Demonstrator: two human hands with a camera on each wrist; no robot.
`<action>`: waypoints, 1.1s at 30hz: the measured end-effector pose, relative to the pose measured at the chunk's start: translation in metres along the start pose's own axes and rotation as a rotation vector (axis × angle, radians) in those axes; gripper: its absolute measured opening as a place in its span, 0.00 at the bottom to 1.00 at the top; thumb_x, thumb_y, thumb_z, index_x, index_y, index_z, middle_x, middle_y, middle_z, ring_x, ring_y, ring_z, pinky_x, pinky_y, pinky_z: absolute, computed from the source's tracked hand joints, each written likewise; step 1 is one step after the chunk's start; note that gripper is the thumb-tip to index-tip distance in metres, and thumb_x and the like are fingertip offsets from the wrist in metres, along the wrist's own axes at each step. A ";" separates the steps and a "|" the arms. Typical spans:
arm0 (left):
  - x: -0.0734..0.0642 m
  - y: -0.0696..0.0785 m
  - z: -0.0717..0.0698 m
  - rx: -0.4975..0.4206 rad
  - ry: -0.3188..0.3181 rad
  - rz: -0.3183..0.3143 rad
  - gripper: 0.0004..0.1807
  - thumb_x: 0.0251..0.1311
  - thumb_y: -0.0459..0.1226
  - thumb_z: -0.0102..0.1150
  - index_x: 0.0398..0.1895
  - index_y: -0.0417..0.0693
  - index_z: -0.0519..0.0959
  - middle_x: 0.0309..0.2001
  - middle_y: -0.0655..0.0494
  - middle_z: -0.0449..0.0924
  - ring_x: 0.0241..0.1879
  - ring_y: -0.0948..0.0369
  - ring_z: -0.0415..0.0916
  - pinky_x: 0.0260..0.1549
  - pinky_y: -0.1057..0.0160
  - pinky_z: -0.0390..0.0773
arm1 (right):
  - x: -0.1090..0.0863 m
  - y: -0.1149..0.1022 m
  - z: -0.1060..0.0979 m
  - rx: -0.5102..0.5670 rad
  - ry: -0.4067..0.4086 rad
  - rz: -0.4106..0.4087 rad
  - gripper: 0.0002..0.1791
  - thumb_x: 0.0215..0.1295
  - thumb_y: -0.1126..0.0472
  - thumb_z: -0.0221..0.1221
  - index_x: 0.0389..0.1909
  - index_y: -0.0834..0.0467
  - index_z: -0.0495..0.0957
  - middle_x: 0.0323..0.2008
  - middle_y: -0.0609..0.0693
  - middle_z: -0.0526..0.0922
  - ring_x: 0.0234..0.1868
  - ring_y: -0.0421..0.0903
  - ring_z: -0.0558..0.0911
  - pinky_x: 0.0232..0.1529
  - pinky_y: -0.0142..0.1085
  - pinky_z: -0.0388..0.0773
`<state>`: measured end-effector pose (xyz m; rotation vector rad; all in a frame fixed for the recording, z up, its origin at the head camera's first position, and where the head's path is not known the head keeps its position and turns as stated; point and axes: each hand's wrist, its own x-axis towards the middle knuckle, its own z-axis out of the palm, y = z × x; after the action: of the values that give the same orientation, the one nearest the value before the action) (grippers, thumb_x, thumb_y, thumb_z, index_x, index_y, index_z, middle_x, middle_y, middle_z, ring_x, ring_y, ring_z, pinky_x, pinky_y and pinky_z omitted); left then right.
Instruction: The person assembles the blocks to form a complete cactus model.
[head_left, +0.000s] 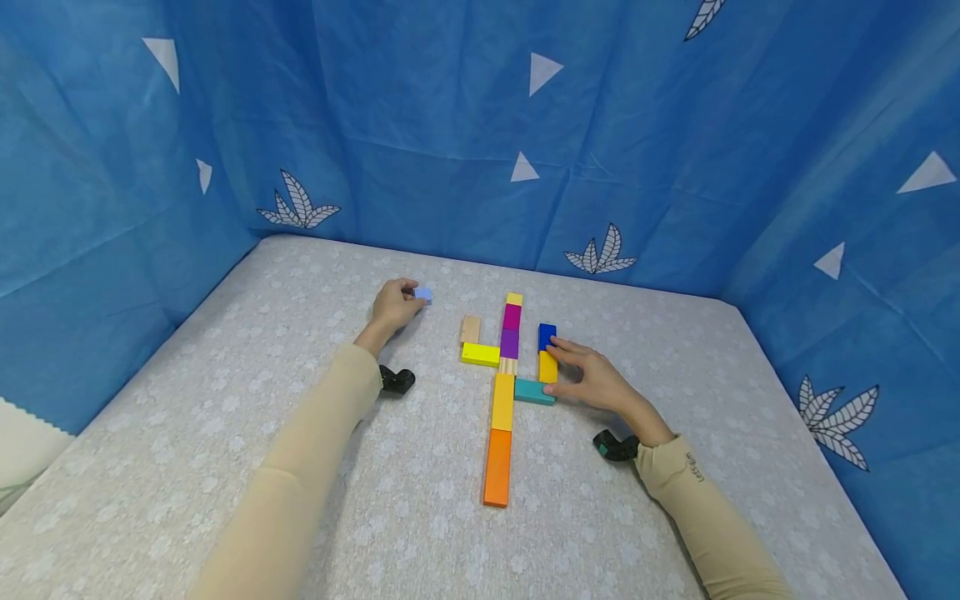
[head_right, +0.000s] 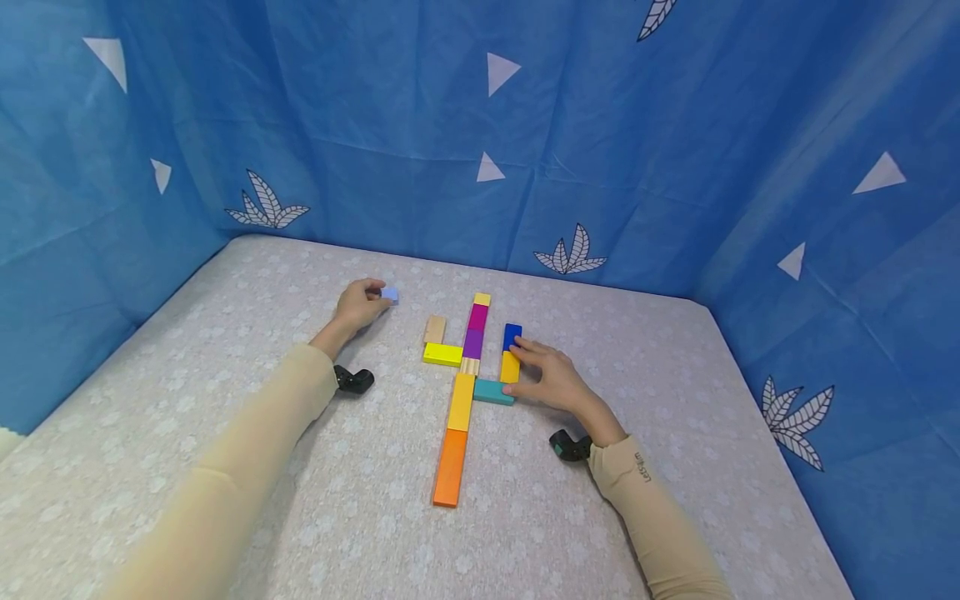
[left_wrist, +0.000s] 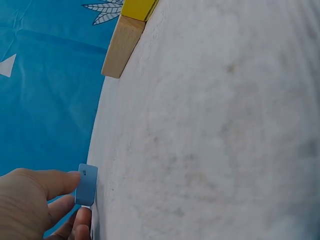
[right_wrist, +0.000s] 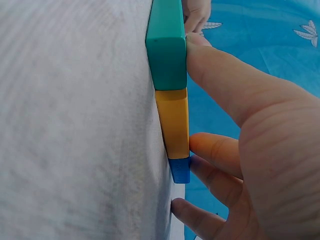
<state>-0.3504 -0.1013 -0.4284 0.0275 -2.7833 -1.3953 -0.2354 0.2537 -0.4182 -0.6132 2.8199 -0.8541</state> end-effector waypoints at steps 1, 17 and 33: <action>0.000 0.000 0.000 0.001 0.003 0.001 0.24 0.65 0.37 0.58 0.63 0.36 0.72 0.53 0.40 0.74 0.49 0.50 0.72 0.55 0.51 0.73 | 0.000 0.000 0.000 -0.003 0.000 0.002 0.44 0.56 0.47 0.70 0.70 0.60 0.65 0.74 0.58 0.61 0.74 0.62 0.58 0.70 0.62 0.56; -0.001 0.003 0.004 0.006 0.047 -0.013 0.21 0.65 0.37 0.59 0.59 0.37 0.75 0.50 0.41 0.78 0.48 0.49 0.75 0.52 0.52 0.74 | 0.001 0.002 0.000 -0.011 0.005 0.006 0.43 0.55 0.47 0.70 0.70 0.60 0.66 0.73 0.58 0.62 0.74 0.62 0.59 0.70 0.61 0.57; -0.001 0.025 0.020 -0.210 0.005 -0.036 0.20 0.64 0.35 0.60 0.58 0.38 0.76 0.55 0.42 0.78 0.52 0.49 0.77 0.52 0.55 0.79 | 0.001 0.002 -0.001 -0.004 0.003 0.006 0.43 0.55 0.47 0.70 0.69 0.60 0.66 0.73 0.58 0.62 0.74 0.62 0.59 0.70 0.62 0.57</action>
<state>-0.3500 -0.0704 -0.4201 0.0761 -2.6289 -1.6843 -0.2370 0.2552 -0.4189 -0.6040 2.8252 -0.8500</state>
